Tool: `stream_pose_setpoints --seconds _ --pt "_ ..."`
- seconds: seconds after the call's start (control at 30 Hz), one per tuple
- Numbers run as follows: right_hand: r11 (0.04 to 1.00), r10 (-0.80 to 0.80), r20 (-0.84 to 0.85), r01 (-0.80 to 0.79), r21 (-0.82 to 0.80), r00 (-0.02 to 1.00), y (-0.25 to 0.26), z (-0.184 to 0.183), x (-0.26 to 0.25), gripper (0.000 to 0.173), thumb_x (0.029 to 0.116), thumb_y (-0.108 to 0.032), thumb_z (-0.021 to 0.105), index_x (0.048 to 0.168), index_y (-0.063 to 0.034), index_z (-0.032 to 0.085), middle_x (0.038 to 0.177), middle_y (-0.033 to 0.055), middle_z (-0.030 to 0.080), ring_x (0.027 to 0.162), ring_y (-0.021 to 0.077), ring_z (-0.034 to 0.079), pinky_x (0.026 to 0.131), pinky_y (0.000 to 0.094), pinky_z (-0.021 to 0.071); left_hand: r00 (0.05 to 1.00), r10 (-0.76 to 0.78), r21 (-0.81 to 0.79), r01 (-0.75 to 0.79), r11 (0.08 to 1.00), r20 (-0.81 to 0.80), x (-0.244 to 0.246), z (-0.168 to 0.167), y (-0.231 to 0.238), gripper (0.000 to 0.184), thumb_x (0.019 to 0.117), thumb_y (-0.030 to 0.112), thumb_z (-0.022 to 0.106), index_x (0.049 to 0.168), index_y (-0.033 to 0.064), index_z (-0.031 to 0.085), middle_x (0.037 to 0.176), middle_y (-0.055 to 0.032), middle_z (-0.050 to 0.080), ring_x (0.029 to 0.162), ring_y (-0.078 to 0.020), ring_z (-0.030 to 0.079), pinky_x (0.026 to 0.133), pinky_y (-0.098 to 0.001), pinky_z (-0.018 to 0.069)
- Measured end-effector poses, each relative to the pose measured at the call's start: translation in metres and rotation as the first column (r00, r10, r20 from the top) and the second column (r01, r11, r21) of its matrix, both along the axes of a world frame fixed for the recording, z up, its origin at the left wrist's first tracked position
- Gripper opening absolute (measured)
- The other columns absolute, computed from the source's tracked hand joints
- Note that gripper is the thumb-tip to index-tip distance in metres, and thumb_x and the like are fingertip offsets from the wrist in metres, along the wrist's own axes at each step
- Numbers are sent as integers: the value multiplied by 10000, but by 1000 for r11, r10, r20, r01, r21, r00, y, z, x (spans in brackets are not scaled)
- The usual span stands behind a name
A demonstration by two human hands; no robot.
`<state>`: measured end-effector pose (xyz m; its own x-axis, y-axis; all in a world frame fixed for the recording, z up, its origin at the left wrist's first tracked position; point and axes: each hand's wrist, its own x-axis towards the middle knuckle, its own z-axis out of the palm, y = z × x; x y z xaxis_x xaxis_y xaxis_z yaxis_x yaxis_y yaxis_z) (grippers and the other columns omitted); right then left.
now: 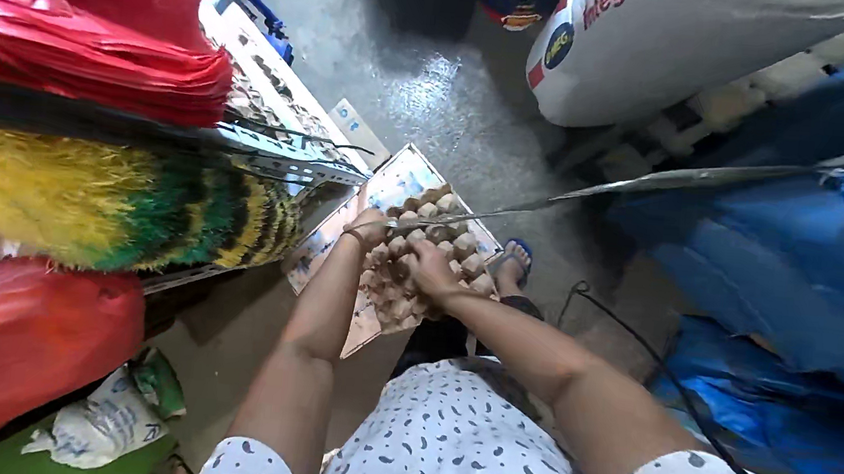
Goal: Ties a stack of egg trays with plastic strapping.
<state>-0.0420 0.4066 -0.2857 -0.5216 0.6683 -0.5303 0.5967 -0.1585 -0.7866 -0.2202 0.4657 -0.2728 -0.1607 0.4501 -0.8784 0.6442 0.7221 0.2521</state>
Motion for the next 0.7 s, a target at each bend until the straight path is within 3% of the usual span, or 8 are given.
stream_pose_setpoints --seconds 0.03,0.13,0.27,0.37,0.5,0.57,0.63,0.7 --pt "978 -143 53 149 -142 988 5 -17 -5 372 1060 -104 454 1382 10 601 1408 230 592 1340 369 551 1150 541 413 998 55 -21 -55 998 21 2 1 0 335 1042 335 553 1065 19 661 894 -112 629 751 -218 577 693 -439 497" --pt "811 -525 -63 477 -338 848 9 -45 -24 333 1050 -126 535 1344 7 620 1353 190 644 1262 296 617 1096 493 474 979 159 -67 -152 986 126 5 4 1 296 1057 300 539 1106 30 648 867 -56 593 688 -140 518 640 -345 474" --pt "705 -646 -159 504 -499 747 3 -42 -39 251 1004 -78 597 1237 -12 663 1234 184 661 1095 274 648 963 489 528 941 254 -90 -240 967 225 -4 -3 -3 250 1040 205 586 1220 36 624 920 -55 620 740 -125 548 695 -322 505" --pt "692 -660 -150 517 -504 736 9 -43 -47 224 980 -50 623 1190 -7 688 1147 149 703 1047 203 670 955 417 541 896 393 -101 -380 919 208 -13 -16 -10 343 1004 172 645 1325 97 550 782 -11 539 568 -73 444 527 -234 407" --pt "848 -348 62 342 -405 936 43 -35 -37 302 993 -189 678 1206 24 683 1224 238 676 1182 358 632 1061 556 466 828 474 36 -506 862 300 -24 -37 -27 393 938 110 606 1323 82 535 1002 -100 620 651 -124 522 521 -280 426" --pt "954 -50 52 63 -294 997 57 -45 -19 269 1023 -179 621 1185 20 703 1220 248 682 1194 383 631 1074 574 455 868 349 165 -426 890 354 -30 -39 -36 313 968 135 657 1261 45 594 1169 -138 643 898 -172 612 726 -348 518" --pt "955 255 169 -221 -198 952 76 -38 -5 241 1014 -161 605 1180 -37 729 1210 231 696 1192 399 635 1058 610 456 938 161 303 -257 918 306 -30 -36 -45 228 910 120 770 1114 26 728 1225 -163 647 1120 -244 625 971 -430 531" --pt "886 463 330 -423 -188 823 92 -26 3 268 1009 -188 606 1222 -76 723 1236 223 691 1208 423 627 1032 649 457 973 20 382 -108 918 228 -30 -43 -55 155 862 125 816 992 47 788 1148 -156 682 1117 -260 631 1018 -455 504"
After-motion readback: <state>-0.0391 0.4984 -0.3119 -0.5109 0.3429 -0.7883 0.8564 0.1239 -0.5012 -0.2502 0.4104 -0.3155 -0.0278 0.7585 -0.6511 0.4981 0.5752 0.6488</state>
